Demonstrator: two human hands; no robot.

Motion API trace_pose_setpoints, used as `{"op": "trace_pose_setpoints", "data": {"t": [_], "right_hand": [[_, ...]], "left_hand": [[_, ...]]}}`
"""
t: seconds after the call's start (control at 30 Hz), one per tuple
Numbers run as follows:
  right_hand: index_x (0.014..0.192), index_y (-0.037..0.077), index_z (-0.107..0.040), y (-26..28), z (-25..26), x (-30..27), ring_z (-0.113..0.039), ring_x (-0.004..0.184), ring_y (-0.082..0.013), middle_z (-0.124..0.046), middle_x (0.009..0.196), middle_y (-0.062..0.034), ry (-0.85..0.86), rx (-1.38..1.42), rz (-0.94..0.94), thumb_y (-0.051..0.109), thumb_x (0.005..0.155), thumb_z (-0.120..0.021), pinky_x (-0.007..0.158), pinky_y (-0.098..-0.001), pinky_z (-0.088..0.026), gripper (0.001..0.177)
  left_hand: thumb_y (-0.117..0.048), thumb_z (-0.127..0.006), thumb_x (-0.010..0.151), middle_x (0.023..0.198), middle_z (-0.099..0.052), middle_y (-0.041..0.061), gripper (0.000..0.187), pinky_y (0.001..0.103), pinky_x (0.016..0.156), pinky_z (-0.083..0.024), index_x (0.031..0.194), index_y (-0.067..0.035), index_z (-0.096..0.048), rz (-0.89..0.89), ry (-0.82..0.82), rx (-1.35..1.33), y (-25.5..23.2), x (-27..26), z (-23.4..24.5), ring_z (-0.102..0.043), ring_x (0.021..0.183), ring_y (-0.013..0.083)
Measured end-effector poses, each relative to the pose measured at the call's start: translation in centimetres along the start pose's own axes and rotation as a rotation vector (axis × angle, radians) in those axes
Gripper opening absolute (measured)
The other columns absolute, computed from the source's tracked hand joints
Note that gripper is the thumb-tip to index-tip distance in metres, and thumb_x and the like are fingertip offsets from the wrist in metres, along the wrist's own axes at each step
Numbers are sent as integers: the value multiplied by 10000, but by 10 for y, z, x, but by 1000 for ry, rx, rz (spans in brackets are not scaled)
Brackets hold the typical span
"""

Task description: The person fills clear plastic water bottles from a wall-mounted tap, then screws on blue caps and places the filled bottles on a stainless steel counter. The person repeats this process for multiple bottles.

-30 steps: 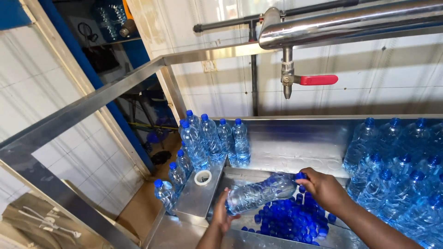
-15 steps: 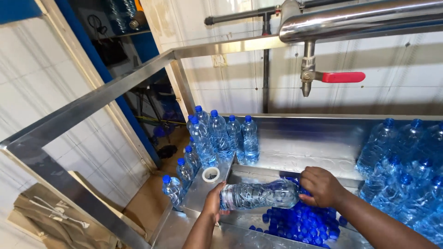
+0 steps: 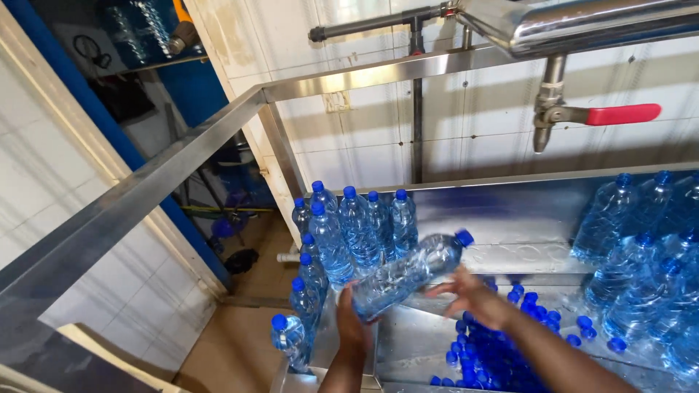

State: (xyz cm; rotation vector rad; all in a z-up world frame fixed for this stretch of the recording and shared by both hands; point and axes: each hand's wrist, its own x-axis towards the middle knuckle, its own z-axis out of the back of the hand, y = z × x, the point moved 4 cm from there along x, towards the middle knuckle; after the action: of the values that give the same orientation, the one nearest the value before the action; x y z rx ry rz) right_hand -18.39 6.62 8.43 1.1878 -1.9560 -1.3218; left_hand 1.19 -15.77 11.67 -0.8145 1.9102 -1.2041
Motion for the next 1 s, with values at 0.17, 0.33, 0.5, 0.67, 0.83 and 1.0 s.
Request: {"op": "trace_pose_setpoints", "data": {"t": [0.17,0.33,0.5,0.67,0.83,1.0], "right_hand": [[1368,82,-822,-19,-69,69,-804,1259,-300,-865,1349,-118,-393,-376,109,191,666,-1024,1064,-476,-645,739],[1230,165,-801,28,-115,99,-824,1076,-263,-866,1204,-60,-646,-707,58,479,708,-995,880,-401,-606,639],[1696,114,-363,4,-122,149,-709,1342,-352,-686,1541,-120,-666,-986,-88,700,676,-957,972,-459,-620,1318],[1720,70,-338,2,-140,163,-637,1433,-390,-617,1614,-135,-705,-973,-130,661,731,-970,1027,-489,-616,1314],[1641,-64,-425,27,-159,143,-637,1425,-464,-647,1517,-309,-635,-1095,-29,596,889,-897,1143,-560,-568,1106],[1586,-40,-462,17,-153,154,-663,1390,-470,-663,1494,-299,-627,-1100,9,575,839,-947,1134,-574,-573,1082]], "left_hand": [[-577,-490,1061,1506,-704,252,782,474,1110,-562,1631,-47,-568,373,251,-301,36,43,-16,-694,1339,412],[-556,-428,1052,1316,-798,126,632,434,1051,-587,1328,-108,-777,-313,1,482,69,109,22,-765,1201,300],[-525,-428,1036,1498,-757,128,676,467,1210,-519,1439,-80,-739,-375,136,534,78,108,29,-701,1414,332],[-169,-466,1054,1519,-735,128,505,427,1204,-539,1490,-87,-708,-290,110,571,72,123,26,-700,1410,313],[-55,-685,944,1360,-616,167,530,410,1104,-593,1470,-78,-626,-552,-107,462,66,135,41,-673,1285,350],[-108,-682,932,1581,-478,277,760,492,1260,-477,1652,-7,-461,-795,-110,454,53,147,42,-524,1485,467]]}}
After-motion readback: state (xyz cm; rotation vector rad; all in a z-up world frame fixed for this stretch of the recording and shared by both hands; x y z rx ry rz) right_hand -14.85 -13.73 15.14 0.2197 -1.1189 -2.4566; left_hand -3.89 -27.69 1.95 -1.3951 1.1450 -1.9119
